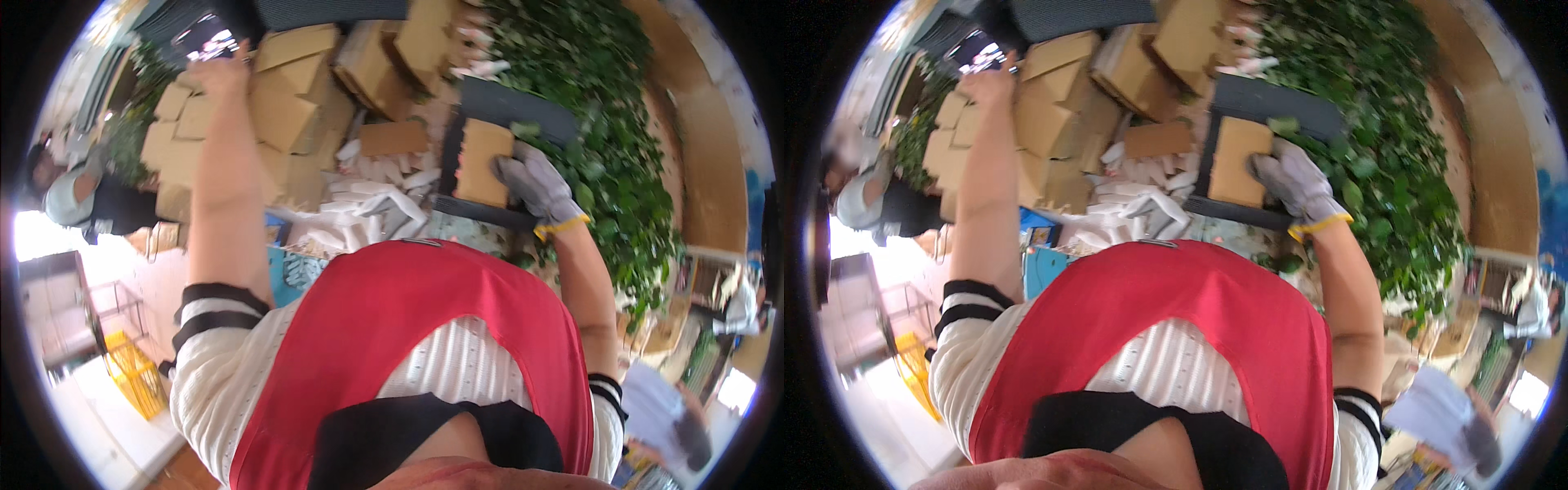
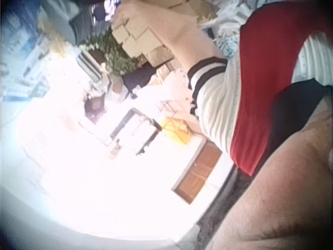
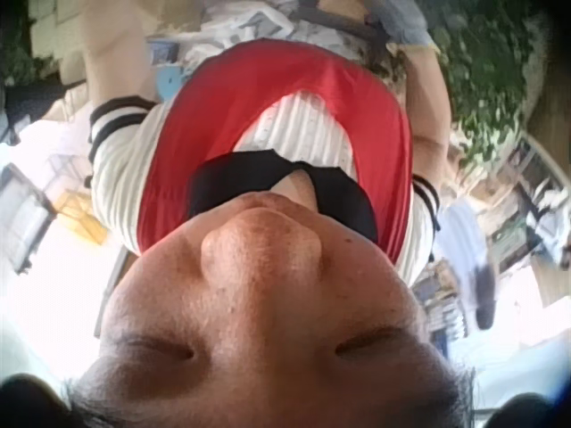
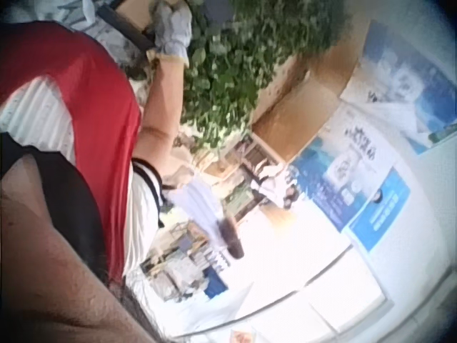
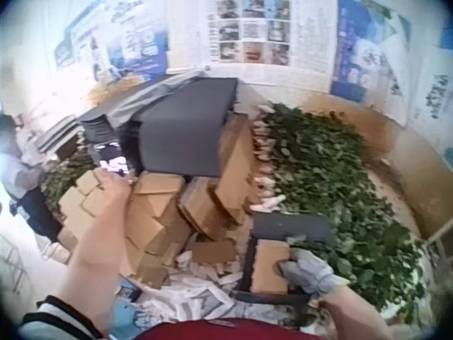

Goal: The person arranges roses into a box by hand. The person places individual roses into a rectangular black container, adds paper dividers, uses a stapler to secure components, and then closes and inspects the final box of roses.

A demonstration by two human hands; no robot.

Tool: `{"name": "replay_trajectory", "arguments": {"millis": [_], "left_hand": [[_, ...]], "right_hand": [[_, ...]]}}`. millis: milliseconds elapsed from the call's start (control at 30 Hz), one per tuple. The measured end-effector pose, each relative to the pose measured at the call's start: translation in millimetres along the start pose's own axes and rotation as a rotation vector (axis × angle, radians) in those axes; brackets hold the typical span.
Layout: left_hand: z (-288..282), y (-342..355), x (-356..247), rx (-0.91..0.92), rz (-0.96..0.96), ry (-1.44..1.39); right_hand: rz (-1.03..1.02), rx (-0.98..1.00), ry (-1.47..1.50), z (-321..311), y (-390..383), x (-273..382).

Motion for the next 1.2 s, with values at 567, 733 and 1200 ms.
{"name": "replay_trajectory", "arguments": {"millis": [567, 733, 1200], "left_hand": [[-218.9, -329.5, -194.2, 0.555, 1.138, -1.303], [-141.9, -405.6, -253.9, 0.869, 1.475, -0.929], [-138.8, -410.0, -261.4, 0.858, 1.523, -0.776]], "right_hand": [[-0.055, -0.065, -0.042, -4.0, -2.9, 5.0], [-0.141, -0.083, -0.536, -9.6, -1.0, 15.0], [-0.596, -0.204, -0.779, -81.3, -31.6, 92.5]]}}
Point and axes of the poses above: each hand's wrist, its own y-axis towards the middle knuckle, its own z-axis out of the palm, x = y × z, the point moved 9 cm from there along y, towards the middle knuckle, and after that the axes turned 4 degrees about -y, right-handed, at the moved point
